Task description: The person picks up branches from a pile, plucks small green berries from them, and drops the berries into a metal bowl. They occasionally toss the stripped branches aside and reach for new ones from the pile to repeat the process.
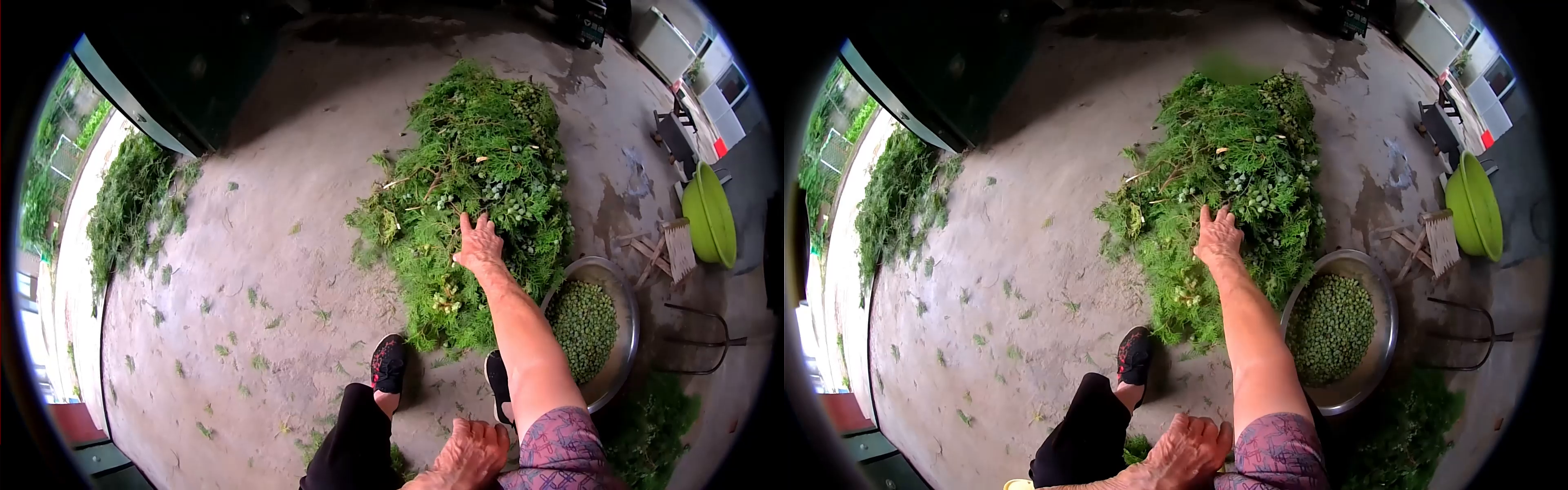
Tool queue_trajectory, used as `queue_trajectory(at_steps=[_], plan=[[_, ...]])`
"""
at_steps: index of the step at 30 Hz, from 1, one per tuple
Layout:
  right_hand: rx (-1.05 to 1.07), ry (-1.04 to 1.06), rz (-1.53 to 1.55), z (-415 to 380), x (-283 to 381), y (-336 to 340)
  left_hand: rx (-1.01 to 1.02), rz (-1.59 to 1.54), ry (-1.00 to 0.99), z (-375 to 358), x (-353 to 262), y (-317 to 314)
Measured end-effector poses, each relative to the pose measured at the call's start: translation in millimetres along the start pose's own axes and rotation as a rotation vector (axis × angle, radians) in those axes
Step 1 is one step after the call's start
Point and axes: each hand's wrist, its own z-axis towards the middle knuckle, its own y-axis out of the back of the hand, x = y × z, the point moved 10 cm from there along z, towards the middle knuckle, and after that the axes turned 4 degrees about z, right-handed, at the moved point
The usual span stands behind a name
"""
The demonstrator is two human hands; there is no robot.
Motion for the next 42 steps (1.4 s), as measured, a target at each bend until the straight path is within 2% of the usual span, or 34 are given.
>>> queue_trajectory(at_steps=[2,5,8,14,16,20,24,28,30,31,34,35,36,38,39,42], plan=[[0.029,-0.003,0.038,7.6,-4.6,-24.2,-0.012,0.017,-0.076,2.5,-1.0,12.4],[-0.054,0.081,-0.015,1.1,-1.1,-32.3,0.022,-0.088,0.041,-1.7,1.4,6.0],[-0.025,0.109,0.079,-14.1,-11.7,-27.8,0.104,0.017,0.012,-0.8,-3.7,-5.8],[-0.242,0.173,0.243,-67.2,-17.6,-26.3,0.019,0.127,-0.099,6.5,-13.3,-5.1],[-0.226,0.131,0.279,-89.2,-21.5,-27.1,-0.014,0.128,-0.116,8.7,-15.0,-0.9],[-0.272,0.101,0.36,-127.9,-30.9,-35.2,0.121,0.113,-0.123,10.9,-16.9,-9.9],[-0.304,0.06,0.395,-149.2,-38.7,-48.8,0.101,0.126,-0.131,12.2,-17.0,-9.2],[-0.215,0.092,0.447,-129.9,-38.9,-73.8,0.093,0.122,-0.114,15.1,-16.3,-9.2],[-0.099,0.047,0.466,-133.2,-33.9,-61.0,0.099,0.131,-0.109,14.4,-15.8,-9.4],[-0.116,0.087,0.503,-137.0,-31.8,-55.8,0.113,0.14,-0.11,15.2,-15.3,-7.4],[-0.087,0.104,0.367,-153.4,-29.6,-25.1,0.104,0.123,-0.106,15.1,-13.8,-7.0],[-0.156,0.104,0.426,-154.6,-35.8,-15.3,0.09,0.112,-0.105,15.4,-13.0,-5.9],[-0.369,0.104,0.504,-154.2,-44.5,-2.0,0.09,0.104,-0.103,15.3,-12.7,-5.0],[-0.606,0.092,0.491,-163.2,-46.8,46.7,0.089,0.092,-0.1,16.2,-12.4,-3.0],[-0.684,0.131,0.639,-158.5,-52.1,56.5,0.101,0.097,-0.102,16.4,-12.2,-3.3],[-0.541,-0.072,0.961,-104.1,-69.7,42.1,0.118,0.102,-0.105,15.8,-11.7,-5.0]])
